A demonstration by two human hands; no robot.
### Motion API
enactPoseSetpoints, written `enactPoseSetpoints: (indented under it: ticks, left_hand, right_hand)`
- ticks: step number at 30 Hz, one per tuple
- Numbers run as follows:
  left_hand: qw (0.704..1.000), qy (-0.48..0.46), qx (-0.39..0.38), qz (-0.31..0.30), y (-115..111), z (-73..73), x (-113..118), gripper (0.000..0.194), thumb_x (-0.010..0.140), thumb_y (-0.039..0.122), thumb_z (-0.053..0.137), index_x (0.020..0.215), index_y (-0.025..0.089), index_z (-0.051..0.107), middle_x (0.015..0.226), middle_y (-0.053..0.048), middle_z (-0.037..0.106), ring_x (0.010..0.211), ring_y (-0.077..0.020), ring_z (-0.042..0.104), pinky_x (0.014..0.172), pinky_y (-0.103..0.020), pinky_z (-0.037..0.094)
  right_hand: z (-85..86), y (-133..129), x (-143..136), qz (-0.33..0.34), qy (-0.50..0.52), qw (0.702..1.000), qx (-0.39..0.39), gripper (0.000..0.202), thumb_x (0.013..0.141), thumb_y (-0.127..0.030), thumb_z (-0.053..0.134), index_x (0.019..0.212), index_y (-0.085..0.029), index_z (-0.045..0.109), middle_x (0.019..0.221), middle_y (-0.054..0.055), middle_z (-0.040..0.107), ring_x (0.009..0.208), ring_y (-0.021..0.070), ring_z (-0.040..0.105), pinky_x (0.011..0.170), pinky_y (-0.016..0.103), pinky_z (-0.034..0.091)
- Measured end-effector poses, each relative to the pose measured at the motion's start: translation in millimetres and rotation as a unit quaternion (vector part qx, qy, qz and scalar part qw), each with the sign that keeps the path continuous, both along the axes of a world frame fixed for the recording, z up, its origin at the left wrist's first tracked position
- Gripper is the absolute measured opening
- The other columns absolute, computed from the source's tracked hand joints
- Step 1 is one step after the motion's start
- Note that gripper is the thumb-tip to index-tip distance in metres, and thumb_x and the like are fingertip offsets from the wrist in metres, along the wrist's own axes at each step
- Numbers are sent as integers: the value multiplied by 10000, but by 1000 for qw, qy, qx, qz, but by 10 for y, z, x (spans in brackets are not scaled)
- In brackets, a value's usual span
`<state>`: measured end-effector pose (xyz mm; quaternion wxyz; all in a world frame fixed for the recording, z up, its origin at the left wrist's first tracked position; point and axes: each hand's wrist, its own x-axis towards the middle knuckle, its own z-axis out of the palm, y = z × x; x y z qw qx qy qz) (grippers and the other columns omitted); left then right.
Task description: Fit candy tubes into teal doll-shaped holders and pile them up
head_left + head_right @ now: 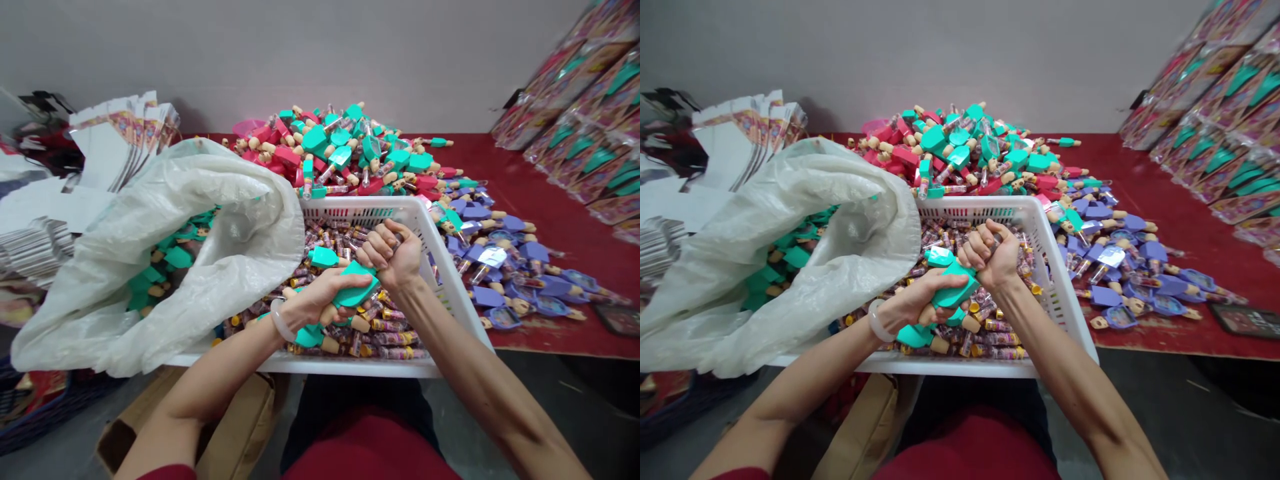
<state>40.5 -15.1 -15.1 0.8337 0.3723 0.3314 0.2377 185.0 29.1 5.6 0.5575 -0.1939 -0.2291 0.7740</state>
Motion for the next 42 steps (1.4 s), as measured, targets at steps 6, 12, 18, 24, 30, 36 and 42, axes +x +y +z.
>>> enactPoseSetpoints:
  ticks: [6,12,18,24,30,36,42]
  left_hand:
    - [948,182,235,109,-40,-47,46,356,779,467,676,759,194,448,589,66,411,468,-65,355,451,-209,286]
    - [780,393,467,136,21,-187,1,358,838,530,612,919,192,527,643,35,504,587,-128,452,574,-241,309]
    - [659,529,524,103,62,-215,14,372,927,478,491,1193,220,518,967,-88,632,855,-229,615,681,-261,375]
    - [826,342,432,119,-10,-126,75,422,852,568,575,1084,218,540,796,-15,602,664,-151,567,625,-240,408]
    - [998,46,-29,-27,24,27,46,522,812,702,514,805,180,496,632,11,521,342,-9,222,336,-179,148]
    - [962,-45,-187,-194,53,-2,-33,693,771,825,386,694,148,514,456,44,373,293,-15,154,271,-172,76]
    - [978,-37,-150,-139,29,115,17,603,857,717,400,720,139,502,469,38,432,285,-14,206,259,-147,115]
  right_hand:
    - [-111,44,-28,-46,-28,998,-33,442,793,-297,505,498,-229,183,354,-62,266,289,108,285,382,273,329]
    - [-194,128,-37,-73,-37,993,-86,395,779,-284,522,499,-225,250,369,-52,350,353,118,372,448,281,410]
    - [-158,221,45,-95,-45,984,-145,424,772,-293,646,548,-223,292,416,-62,425,438,122,455,501,275,444]
    - [-87,158,129,-43,-38,996,-74,471,802,-251,532,504,-231,168,345,-70,258,330,106,276,395,268,341]
    - [21,66,131,27,-17,999,6,474,843,-237,479,488,-230,165,344,-69,247,308,100,247,364,254,302]
    - [95,-27,150,63,83,994,24,487,920,-235,410,503,-240,158,345,-92,163,281,84,129,307,235,223]
    - [95,-6,159,64,101,993,24,519,927,-244,436,488,-230,160,337,-94,178,279,75,149,315,217,230]
